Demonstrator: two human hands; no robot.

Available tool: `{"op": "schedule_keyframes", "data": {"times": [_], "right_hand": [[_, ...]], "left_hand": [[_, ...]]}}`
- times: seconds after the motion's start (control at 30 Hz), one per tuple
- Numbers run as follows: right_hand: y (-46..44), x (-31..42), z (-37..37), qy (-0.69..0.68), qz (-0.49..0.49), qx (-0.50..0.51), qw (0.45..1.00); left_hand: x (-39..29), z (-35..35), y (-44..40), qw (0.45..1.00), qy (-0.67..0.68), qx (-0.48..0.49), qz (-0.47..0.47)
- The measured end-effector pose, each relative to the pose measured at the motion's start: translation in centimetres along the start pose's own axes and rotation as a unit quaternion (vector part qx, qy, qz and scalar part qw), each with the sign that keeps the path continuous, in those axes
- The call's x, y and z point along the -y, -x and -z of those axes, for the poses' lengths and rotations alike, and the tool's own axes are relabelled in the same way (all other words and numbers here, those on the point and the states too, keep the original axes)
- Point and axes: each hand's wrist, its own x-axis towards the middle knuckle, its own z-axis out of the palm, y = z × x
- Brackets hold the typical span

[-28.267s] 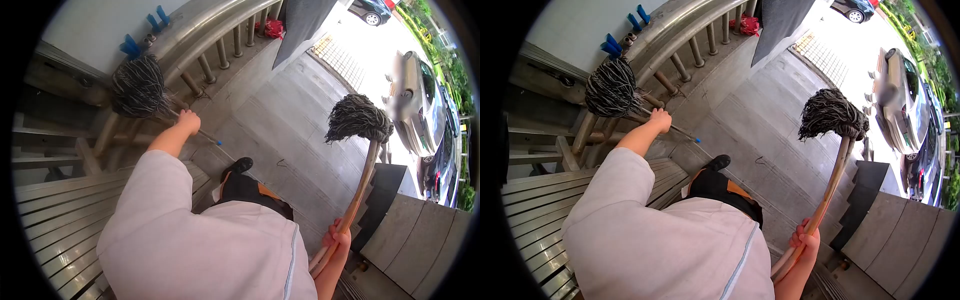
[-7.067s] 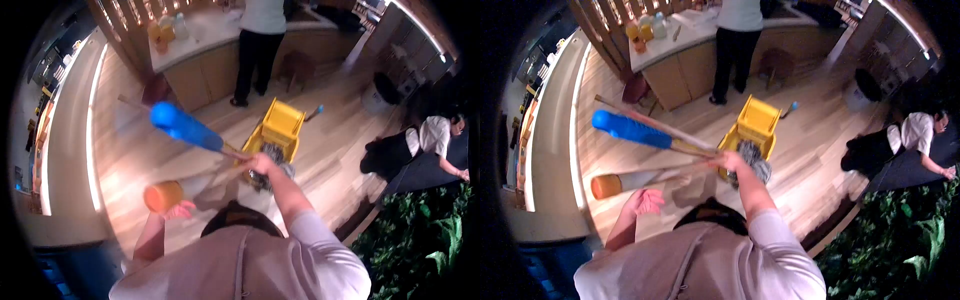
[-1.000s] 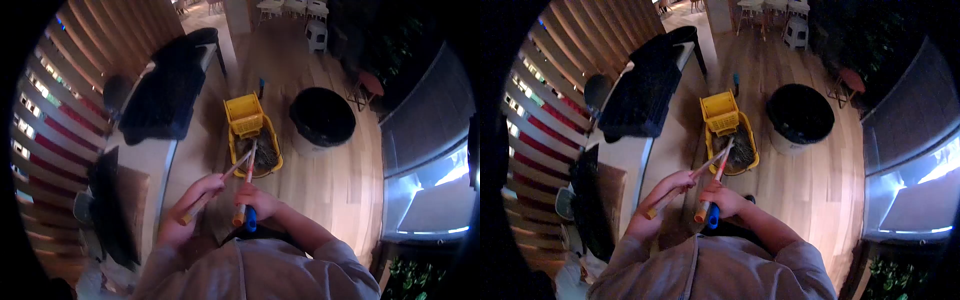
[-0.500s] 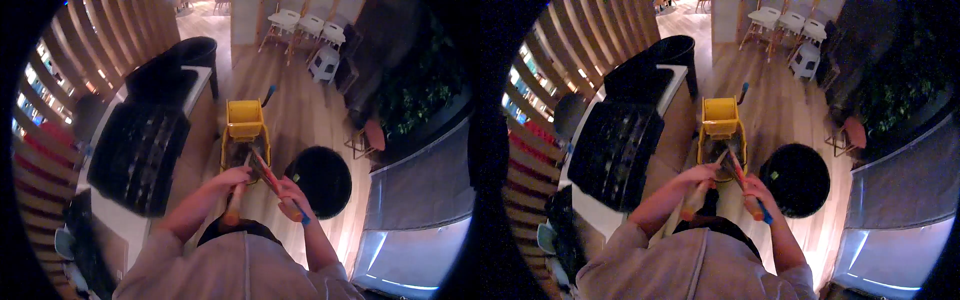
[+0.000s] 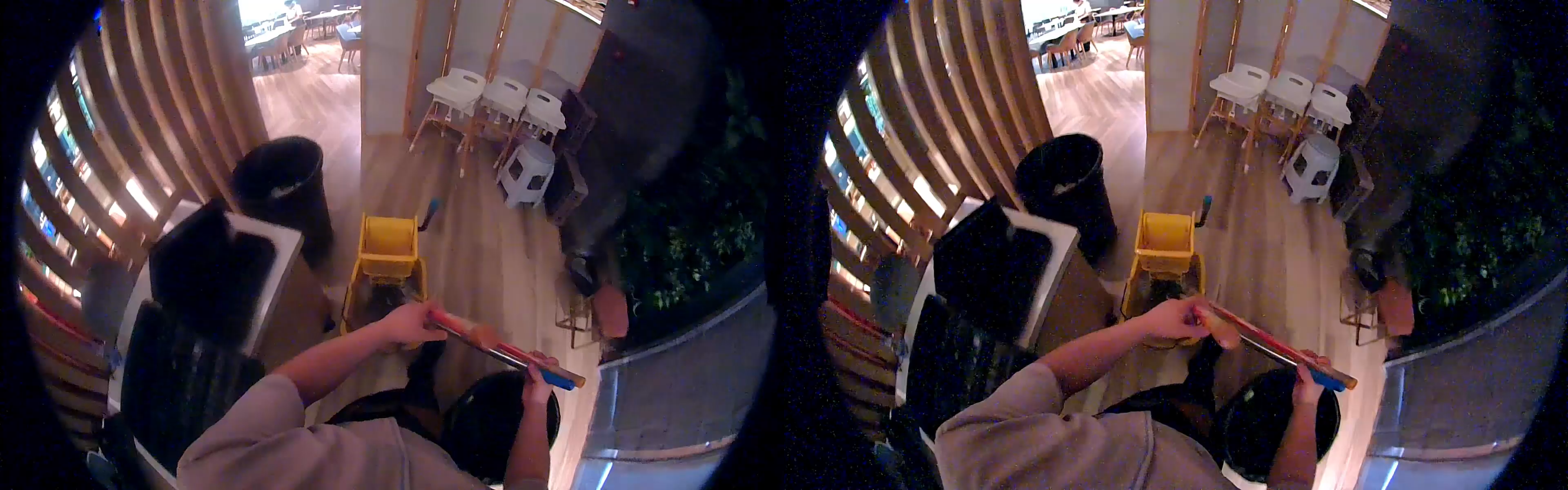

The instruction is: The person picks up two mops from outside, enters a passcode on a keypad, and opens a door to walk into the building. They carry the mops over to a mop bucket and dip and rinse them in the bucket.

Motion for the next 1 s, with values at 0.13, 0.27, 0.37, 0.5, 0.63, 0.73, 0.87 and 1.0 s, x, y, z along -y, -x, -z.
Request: {"op": "schedule_keyframes", "data": {"times": [0.13,0.27,0.37,0.5,0.63,0.73,0.87,1.0], "right_hand": [[-8.2,-2.7,-1.0,-0.033,-0.008,0.062,0.997],[-16.5,-4.5,-3.8,-0.037,-0.024,0.106,0.993],[-22.6,-5.6,-5.4,0.002,0.010,0.137,0.990],[-29.2,-6.8,-8.4,-0.016,-0.059,0.150,0.987],[-36.2,-7.5,-11.1,0.049,-0.084,0.169,0.981],[-40.2,-9.6,-13.0,0.011,-0.092,0.203,0.975],[-44.8,-11.0,-16.3,0.051,-0.131,0.207,0.968],[-48.7,-9.6,-19.8,0.130,-0.108,0.289,0.942]], "left_hand": [[-1.0,2.7,-9.8,0.911,-0.391,0.101,0.084],[6.6,1.6,-18.2,0.888,-0.443,0.111,-0.047],[6.5,2.5,-23.1,0.926,-0.347,0.108,-0.106],[3.8,5.5,-27.9,0.956,-0.227,0.180,0.054],[7.5,7.9,-33.6,0.973,-0.189,0.131,-0.024],[11.6,10.5,-37.5,0.961,-0.243,0.130,0.027],[14.8,15.9,-42.1,0.960,-0.248,0.107,0.071],[12.6,18.2,-44.2,0.960,-0.254,0.053,0.107]]}}
